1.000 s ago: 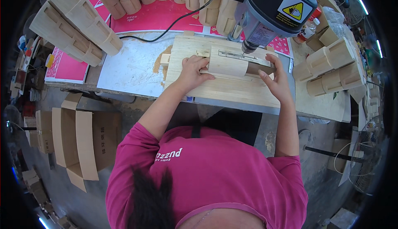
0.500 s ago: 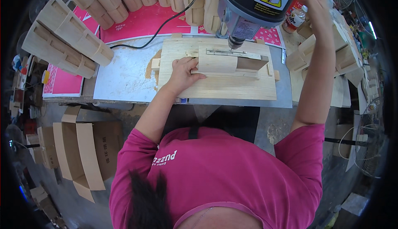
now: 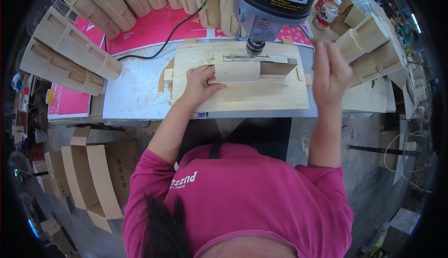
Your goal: Operating a drill press to make holes in cylindrical wood blocks while using a jig for alignment.
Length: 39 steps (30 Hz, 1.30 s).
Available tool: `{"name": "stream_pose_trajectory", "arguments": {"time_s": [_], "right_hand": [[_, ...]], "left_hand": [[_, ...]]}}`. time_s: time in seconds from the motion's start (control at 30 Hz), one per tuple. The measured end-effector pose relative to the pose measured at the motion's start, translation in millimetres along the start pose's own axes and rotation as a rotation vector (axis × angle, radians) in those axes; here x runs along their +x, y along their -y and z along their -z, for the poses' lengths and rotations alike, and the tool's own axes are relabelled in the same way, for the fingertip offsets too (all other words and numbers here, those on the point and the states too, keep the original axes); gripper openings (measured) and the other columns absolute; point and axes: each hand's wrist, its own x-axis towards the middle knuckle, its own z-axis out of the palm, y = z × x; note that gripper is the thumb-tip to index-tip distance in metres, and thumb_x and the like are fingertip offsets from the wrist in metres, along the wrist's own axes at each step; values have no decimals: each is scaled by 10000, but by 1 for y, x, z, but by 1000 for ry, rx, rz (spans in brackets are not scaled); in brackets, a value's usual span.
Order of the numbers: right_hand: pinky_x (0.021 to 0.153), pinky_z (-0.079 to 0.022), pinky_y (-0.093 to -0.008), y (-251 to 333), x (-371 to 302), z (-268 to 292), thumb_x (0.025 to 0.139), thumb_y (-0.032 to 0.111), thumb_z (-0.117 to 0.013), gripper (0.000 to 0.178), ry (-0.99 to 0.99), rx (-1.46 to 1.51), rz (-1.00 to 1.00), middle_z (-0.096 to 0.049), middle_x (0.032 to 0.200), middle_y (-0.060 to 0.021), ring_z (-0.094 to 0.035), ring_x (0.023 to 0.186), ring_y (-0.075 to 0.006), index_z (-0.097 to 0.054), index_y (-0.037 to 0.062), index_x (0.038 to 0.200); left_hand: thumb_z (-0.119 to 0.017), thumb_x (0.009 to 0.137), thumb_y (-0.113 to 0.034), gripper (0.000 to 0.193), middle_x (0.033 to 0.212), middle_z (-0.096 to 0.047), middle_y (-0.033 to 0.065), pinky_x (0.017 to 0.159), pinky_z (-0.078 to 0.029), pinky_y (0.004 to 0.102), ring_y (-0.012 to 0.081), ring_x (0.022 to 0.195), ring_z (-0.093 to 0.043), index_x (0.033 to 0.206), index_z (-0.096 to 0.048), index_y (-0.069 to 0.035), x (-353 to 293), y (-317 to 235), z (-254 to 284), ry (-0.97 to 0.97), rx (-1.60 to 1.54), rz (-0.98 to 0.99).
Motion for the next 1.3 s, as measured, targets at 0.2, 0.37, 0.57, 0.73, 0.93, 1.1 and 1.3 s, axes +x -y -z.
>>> {"name": "stream_pose_trajectory", "arguments": {"time_s": [0.2, 0.37, 0.57, 0.73, 0.93, 1.1, 1.3], "right_hand": [[524, -407, -272, -36, -46, -36, 829, 24, -519, 116, -94, 100, 64, -543, 633, -93, -519, 536, -189, -616, -24, 869], [530, -397, -284, -57, -57, -57, 817, 15, -525, 98, -122, 215, 78, -534, 625, -93, -519, 557, -191, -616, -15, 839], [487, -365, -298, -26, -8, -12, 811, 30, -539, 94, -97, 76, 121, -491, 557, -88, -493, 504, -183, -588, -3, 738], [543, -379, -269, -22, 106, -20, 873, 203, -487, 278, -86, -64, 105, -537, 610, -82, -485, 560, -146, -584, -36, 770], [613, -418, -334, -33, 130, -32, 837, 214, -463, 307, -20, -86, 72, -549, 647, -190, -546, 625, -274, -548, -55, 718], [497, -335, -212, -10, 81, -7, 892, 178, -474, 268, -2, -44, 90, -496, 580, -4, -413, 507, -60, -603, -31, 784], [486, -358, -244, -10, -18, -8, 852, 70, -502, 158, -27, 159, -51, -492, 552, -64, -463, 500, -103, -597, -31, 777]], "left_hand": [[-773, 585, -199, 338, 718, -568, 46, 697, -368, 325, 225, 665, -538, 875, -641, -87, 3, -12, 7, -6, 81, 16], [-766, 599, -210, 334, 753, -567, 26, 760, -332, 331, 195, 723, -536, 890, -639, -107, 3, -11, 4, -7, 17, 40], [-768, 580, -275, 410, 732, -519, -7, 766, -271, 339, 169, 744, -512, 929, -615, -122, -2, -1, 0, -6, 81, -5], [-765, 584, -279, 439, 741, -528, -3, 749, -294, 340, 181, 749, -522, 960, -607, -116, 13, -20, -22, -16, 57, -51], [-760, 600, -263, 519, 752, -539, 21, 749, -325, 343, 205, 763, -529, 1069, -592, -116, 17, -14, -33, -4, -59, -54], [-755, 610, -255, 529, 759, -543, 28, 754, -329, 339, 213, 781, -526, 1089, -585, -110, 14, -7, -34, 4, -82, -64], [-756, 607, -256, 505, 763, -546, 27, 757, -331, 340, 215, 778, -526, 1060, -593, -105, 16, -23, -27, 37, 17, -52]]}}
